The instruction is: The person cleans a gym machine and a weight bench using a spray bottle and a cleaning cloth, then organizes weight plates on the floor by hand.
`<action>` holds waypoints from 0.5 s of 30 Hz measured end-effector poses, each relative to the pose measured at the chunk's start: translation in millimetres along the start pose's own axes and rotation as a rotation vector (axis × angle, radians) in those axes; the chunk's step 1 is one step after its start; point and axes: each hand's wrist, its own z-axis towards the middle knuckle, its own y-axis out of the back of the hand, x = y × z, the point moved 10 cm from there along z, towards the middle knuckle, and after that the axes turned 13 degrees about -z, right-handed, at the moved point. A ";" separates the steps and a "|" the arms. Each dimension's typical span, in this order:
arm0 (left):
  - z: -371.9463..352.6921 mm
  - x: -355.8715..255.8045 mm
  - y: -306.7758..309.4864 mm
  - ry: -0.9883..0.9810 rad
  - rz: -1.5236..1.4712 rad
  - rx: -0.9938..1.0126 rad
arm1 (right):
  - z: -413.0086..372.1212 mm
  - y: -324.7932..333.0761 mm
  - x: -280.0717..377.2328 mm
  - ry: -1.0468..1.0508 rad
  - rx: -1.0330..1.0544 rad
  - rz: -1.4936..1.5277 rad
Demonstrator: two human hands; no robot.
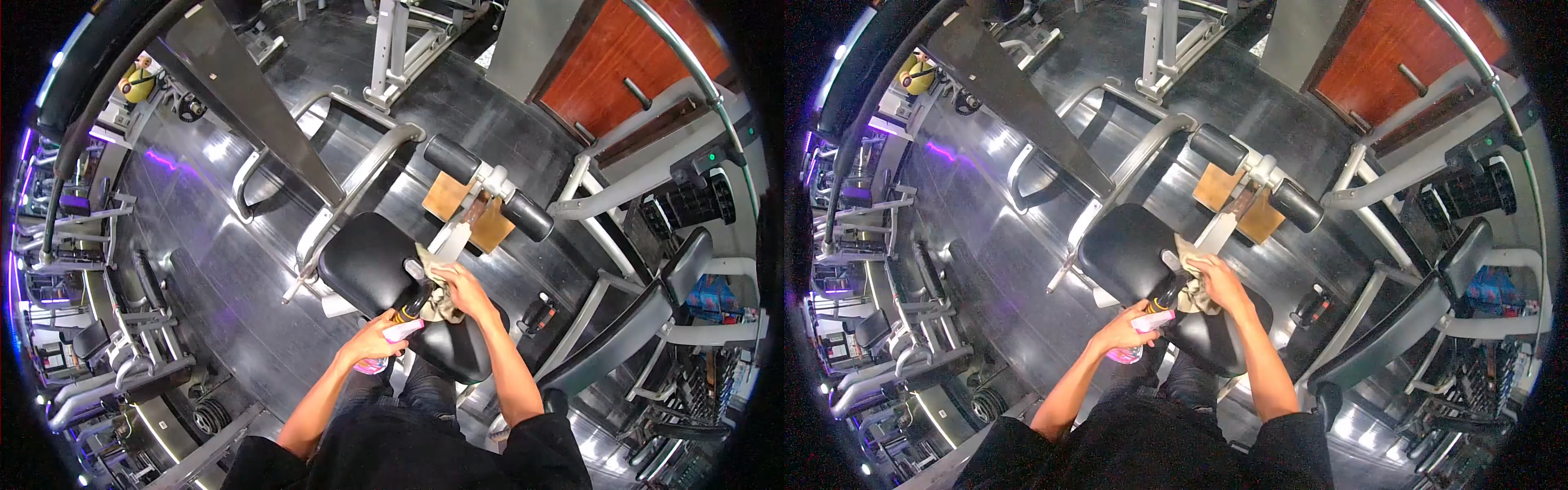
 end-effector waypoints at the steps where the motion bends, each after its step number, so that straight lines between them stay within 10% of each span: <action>1: 0.3 1.8 -1.4 0.003 -0.001 0.003 | -14.2 2.3 -11.4 -0.064 -0.003 0.018; 9: 0.8 0.1 0.6 -0.025 0.077 0.011 | 41.4 13.2 -28.1 -0.237 -0.029 0.141; 15: -0.5 -2.0 -0.3 0.001 0.045 -0.003 | 75.4 -39.4 28.4 0.180 0.112 -0.012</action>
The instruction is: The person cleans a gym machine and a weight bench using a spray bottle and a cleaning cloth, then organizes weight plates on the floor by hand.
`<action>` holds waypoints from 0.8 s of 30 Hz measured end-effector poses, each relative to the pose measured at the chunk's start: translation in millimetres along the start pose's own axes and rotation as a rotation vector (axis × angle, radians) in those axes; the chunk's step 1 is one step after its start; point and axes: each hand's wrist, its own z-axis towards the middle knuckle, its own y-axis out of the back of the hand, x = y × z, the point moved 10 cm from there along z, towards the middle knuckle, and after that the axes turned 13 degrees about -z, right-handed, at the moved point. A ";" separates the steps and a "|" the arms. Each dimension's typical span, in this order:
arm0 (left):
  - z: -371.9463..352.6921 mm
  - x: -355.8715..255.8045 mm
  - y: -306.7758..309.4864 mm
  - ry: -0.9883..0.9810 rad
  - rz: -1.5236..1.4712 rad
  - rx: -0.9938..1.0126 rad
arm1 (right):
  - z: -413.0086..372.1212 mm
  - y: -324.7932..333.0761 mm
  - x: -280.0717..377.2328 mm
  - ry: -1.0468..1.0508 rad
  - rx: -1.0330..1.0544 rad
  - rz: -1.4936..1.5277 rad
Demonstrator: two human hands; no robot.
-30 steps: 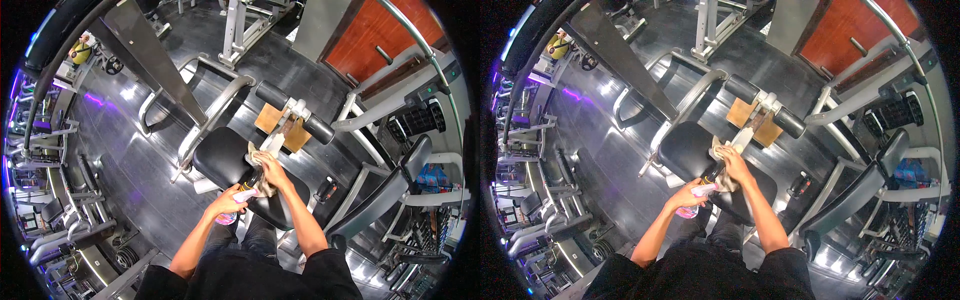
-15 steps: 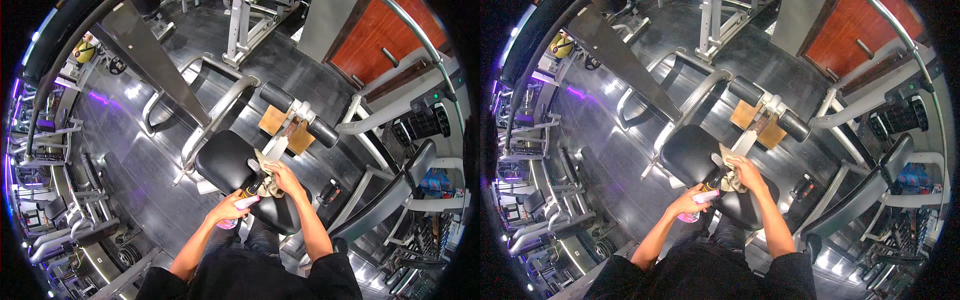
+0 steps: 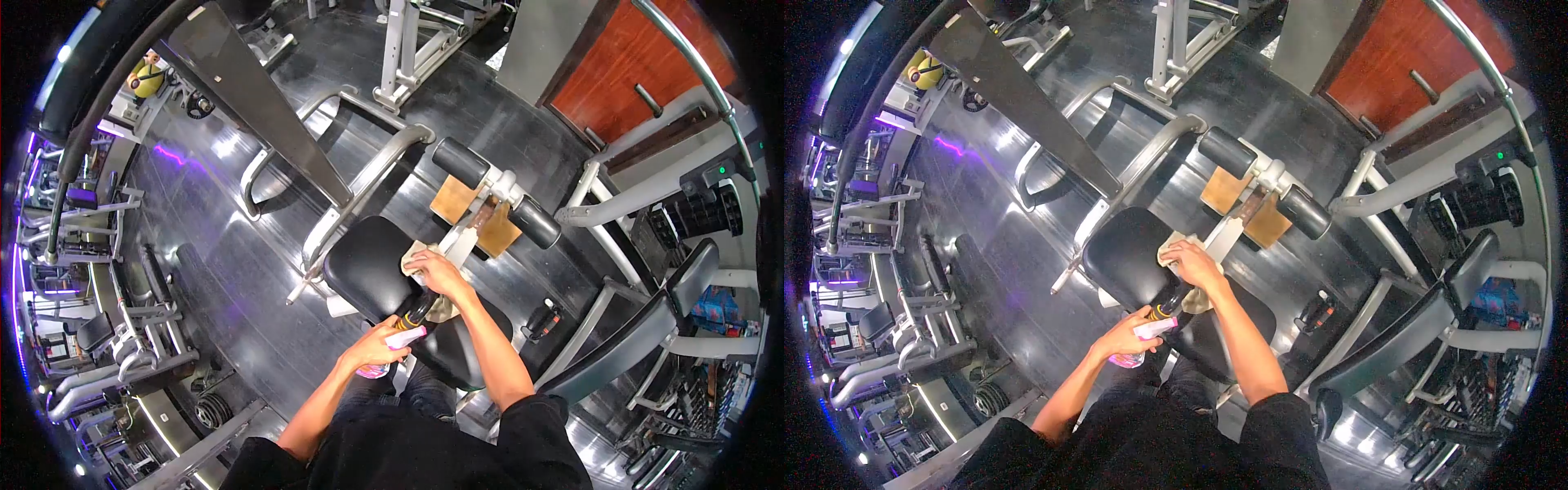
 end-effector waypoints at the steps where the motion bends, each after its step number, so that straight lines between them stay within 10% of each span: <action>1: -0.1 1.6 -0.4 0.041 0.003 0.000 | -11.2 4.6 -6.0 -0.047 -0.044 0.005; 12: 4.7 6.8 -1.3 -0.061 0.002 0.039 | -160.0 29.7 1.8 -0.314 -0.059 0.139; 24: -12.1 27.4 24.6 -0.158 -0.215 0.052 | -121.9 81.5 93.2 -0.336 -0.674 0.040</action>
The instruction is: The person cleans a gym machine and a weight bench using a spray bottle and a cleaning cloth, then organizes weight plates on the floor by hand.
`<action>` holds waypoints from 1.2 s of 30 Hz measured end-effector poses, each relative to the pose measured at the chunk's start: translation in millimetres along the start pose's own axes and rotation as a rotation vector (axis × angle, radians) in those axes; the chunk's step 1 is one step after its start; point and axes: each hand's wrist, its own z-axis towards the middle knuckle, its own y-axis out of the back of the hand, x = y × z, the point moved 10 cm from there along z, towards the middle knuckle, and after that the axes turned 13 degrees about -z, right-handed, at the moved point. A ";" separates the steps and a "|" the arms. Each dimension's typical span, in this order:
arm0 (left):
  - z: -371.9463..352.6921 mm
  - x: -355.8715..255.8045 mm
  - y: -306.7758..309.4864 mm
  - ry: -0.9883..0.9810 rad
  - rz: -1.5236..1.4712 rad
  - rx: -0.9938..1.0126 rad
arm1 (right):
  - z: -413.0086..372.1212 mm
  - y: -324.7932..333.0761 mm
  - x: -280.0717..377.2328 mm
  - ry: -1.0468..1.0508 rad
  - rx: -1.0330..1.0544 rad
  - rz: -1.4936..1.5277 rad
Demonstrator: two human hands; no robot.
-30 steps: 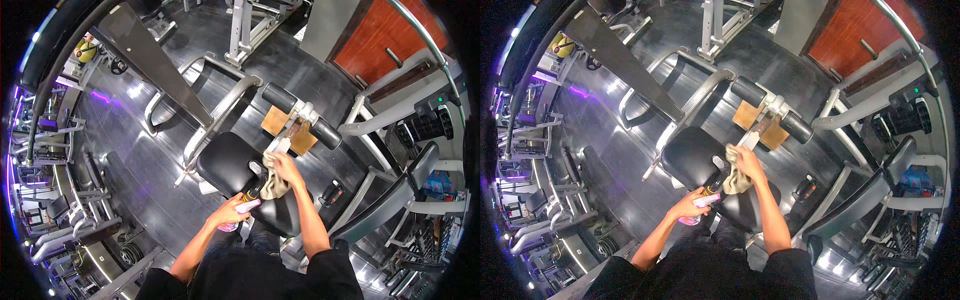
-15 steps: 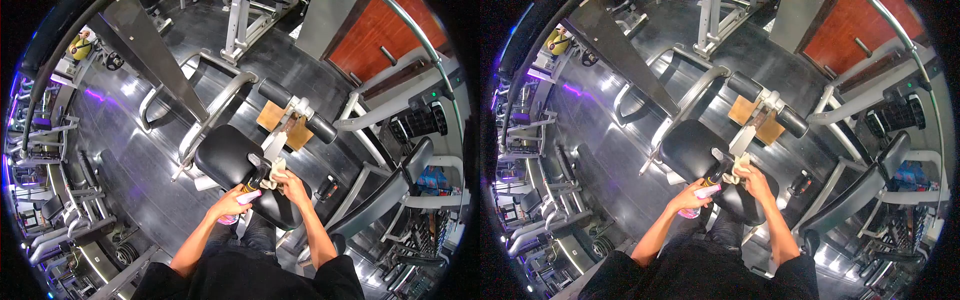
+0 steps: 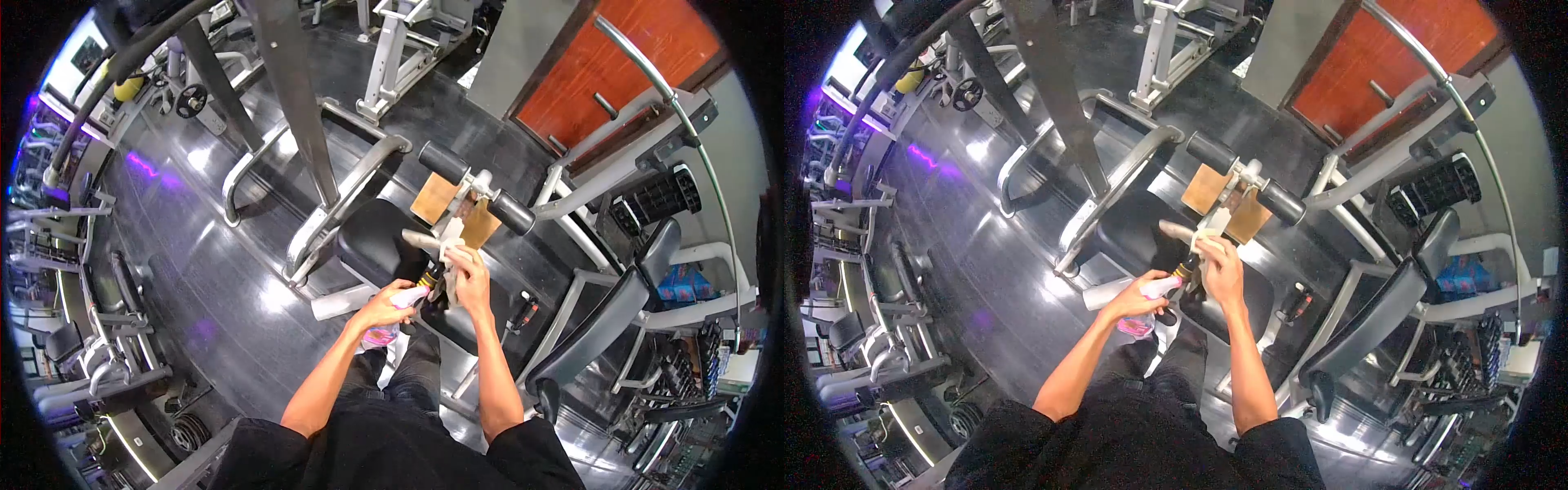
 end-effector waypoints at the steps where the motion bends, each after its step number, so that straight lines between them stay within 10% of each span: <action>1: -7.8 -0.2 2.1 -0.034 0.032 0.004 | -6.6 -3.3 17.7 0.114 0.027 -0.200; 6: -33.9 11.5 2.4 -0.113 0.215 0.070 | -24.0 -39.9 39.1 0.163 0.101 -0.555; 12: -37.8 14.3 -13.6 -0.784 0.611 0.036 | -42.1 -45.4 22.0 0.143 0.019 -0.469; 14: -22.8 36.4 -2.8 -0.174 0.116 0.053 | -56.6 -44.6 19.7 0.126 0.010 -0.376; 24: -27.2 30.2 -12.3 -0.444 0.316 0.095 | -68.7 -10.3 14.9 0.134 0.096 -0.228; 27: -25.4 41.3 -10.1 -0.258 0.169 0.060 | -50.2 17.8 -26.5 -0.288 -0.190 0.099; 30: -25.8 47.4 -6.7 -0.199 0.063 0.033 | -36.3 27.0 31.8 0.087 -0.311 -0.094; 36: -24.3 50.9 -3.9 -0.189 0.045 0.045 | -58.5 25.1 -44.4 -0.404 -0.490 0.171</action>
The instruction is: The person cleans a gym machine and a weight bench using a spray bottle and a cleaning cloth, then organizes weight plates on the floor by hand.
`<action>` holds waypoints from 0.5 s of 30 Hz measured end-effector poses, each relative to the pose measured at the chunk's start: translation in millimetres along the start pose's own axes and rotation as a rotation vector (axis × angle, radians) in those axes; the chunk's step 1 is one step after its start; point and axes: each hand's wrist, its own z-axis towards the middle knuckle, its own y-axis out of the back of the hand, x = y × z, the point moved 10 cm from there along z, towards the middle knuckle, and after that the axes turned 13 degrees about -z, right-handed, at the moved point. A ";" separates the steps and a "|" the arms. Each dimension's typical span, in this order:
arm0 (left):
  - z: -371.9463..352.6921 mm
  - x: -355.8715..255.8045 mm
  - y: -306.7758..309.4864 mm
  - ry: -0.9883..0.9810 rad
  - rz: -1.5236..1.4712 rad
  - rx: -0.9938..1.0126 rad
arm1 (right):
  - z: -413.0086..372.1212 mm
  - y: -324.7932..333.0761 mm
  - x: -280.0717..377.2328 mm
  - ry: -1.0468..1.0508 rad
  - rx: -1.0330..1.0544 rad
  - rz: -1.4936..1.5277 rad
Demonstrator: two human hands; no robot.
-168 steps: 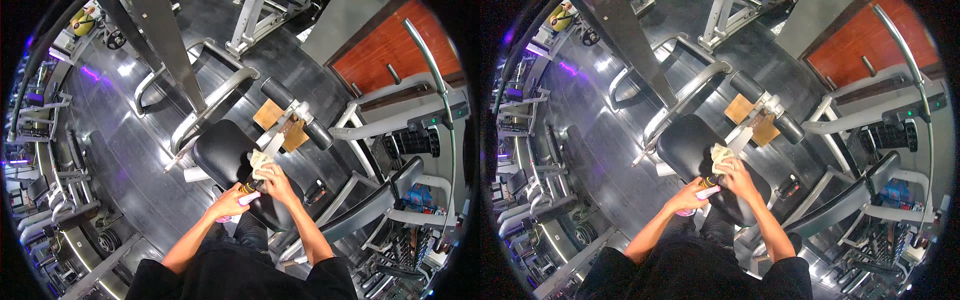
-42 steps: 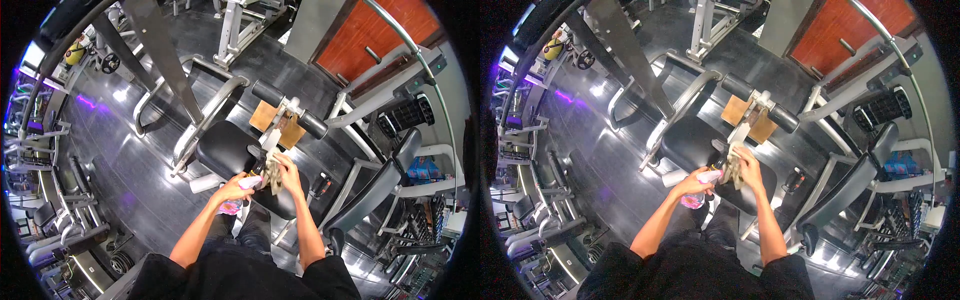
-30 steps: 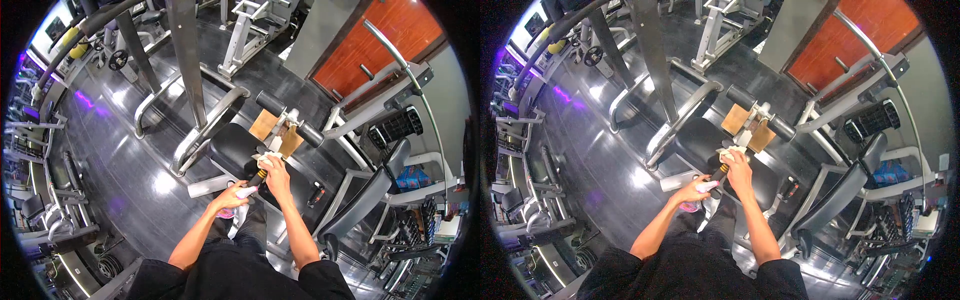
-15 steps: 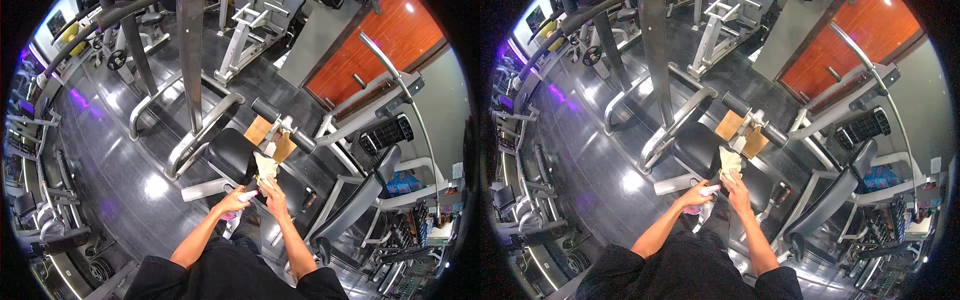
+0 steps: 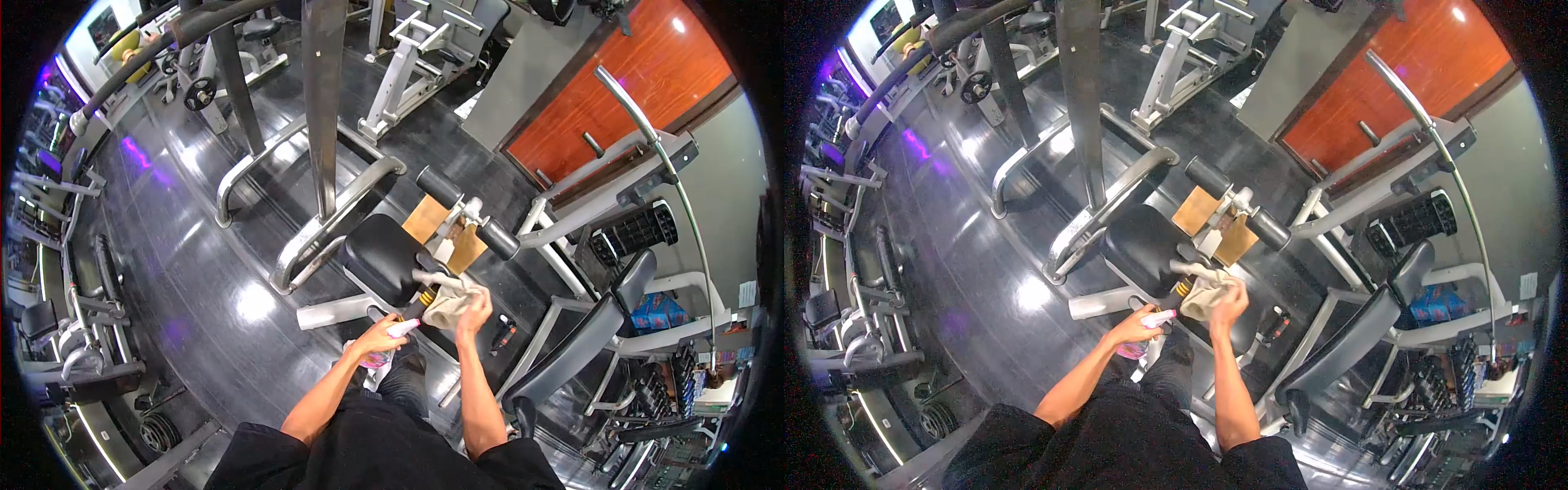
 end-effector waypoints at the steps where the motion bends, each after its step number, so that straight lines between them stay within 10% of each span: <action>1: -2.0 9.4 -2.8 0.099 -0.072 0.009 | 3.2 8.3 -12.1 -0.077 -0.047 0.056; 4: -2.6 9.3 -3.7 0.166 -0.126 -0.028 | -1.0 16.3 -33.6 -0.327 0.288 -0.397; 8: -1.5 -5.8 -8.2 0.152 -0.153 -0.027 | -48.9 -42.4 -79.7 -0.514 0.892 -0.177; 15: 1.6 -36.1 -8.4 0.118 -0.107 -0.003 | -79.5 -108.2 -49.8 -0.558 1.068 0.190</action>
